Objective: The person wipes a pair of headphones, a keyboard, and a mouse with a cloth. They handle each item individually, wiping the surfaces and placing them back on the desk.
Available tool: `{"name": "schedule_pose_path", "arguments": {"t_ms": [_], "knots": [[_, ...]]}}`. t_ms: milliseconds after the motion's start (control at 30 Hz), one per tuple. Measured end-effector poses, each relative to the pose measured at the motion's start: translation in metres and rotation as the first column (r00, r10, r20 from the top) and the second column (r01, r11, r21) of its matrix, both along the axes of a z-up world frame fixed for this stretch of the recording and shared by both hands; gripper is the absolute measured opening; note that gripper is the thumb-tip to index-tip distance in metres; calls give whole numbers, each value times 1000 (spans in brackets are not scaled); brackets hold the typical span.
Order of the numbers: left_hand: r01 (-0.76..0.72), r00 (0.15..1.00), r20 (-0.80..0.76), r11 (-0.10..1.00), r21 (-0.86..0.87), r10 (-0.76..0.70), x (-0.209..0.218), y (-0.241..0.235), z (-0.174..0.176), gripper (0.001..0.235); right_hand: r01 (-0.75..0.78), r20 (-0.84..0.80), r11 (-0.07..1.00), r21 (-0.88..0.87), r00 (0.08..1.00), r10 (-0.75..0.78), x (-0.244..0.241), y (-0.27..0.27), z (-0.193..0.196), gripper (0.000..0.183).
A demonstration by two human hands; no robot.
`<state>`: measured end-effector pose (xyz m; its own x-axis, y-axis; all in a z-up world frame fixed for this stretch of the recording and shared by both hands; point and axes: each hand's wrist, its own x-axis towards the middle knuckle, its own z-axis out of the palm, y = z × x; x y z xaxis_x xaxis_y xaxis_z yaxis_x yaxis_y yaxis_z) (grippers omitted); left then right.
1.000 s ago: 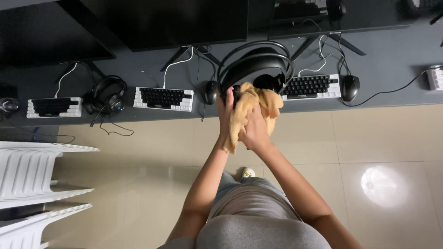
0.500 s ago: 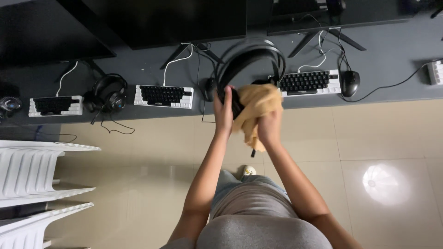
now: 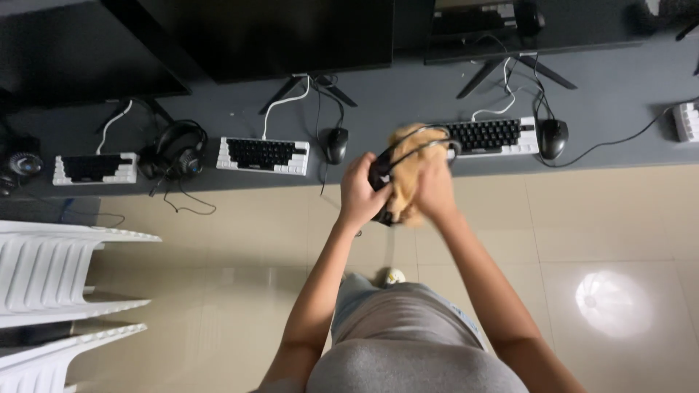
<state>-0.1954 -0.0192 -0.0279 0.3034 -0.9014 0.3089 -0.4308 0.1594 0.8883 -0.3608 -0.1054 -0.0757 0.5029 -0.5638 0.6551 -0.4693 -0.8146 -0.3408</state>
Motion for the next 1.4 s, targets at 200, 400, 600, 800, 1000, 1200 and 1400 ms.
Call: {"name": "schedule_pose_path", "arguments": {"t_ms": [200,400,600,800,1000,1200,1400], "knots": [[47,889,457,986,-160,31,-12,2,15,35,20,-134,914,404,990,38,10,6,52,49],[119,880,453,990,79,-142,-6,4,-14,44,-104,3,995,-1,995,104,6,19,11,52],[155,984,-71,983,-102,-163,-26,14,7,30,-206,354,824,528,935,7,-10,-45,-40,40],[141,982,-118,987,-78,-149,-15,14,7,29,-342,423,478,809,903,-70,-14,-21,-26,39],[183,975,-117,980,-76,-191,-11,10,2,39,-279,418,749,601,908,3,-5,-4,-20,42],[162,931,-298,970,-179,-210,1,8,13,35,-677,697,302,671,715,54,-3,-16,-64,36],[81,925,-352,979,-189,-145,38,-4,-8,35,-461,555,535,708,832,-19,21,6,32,73]]}}
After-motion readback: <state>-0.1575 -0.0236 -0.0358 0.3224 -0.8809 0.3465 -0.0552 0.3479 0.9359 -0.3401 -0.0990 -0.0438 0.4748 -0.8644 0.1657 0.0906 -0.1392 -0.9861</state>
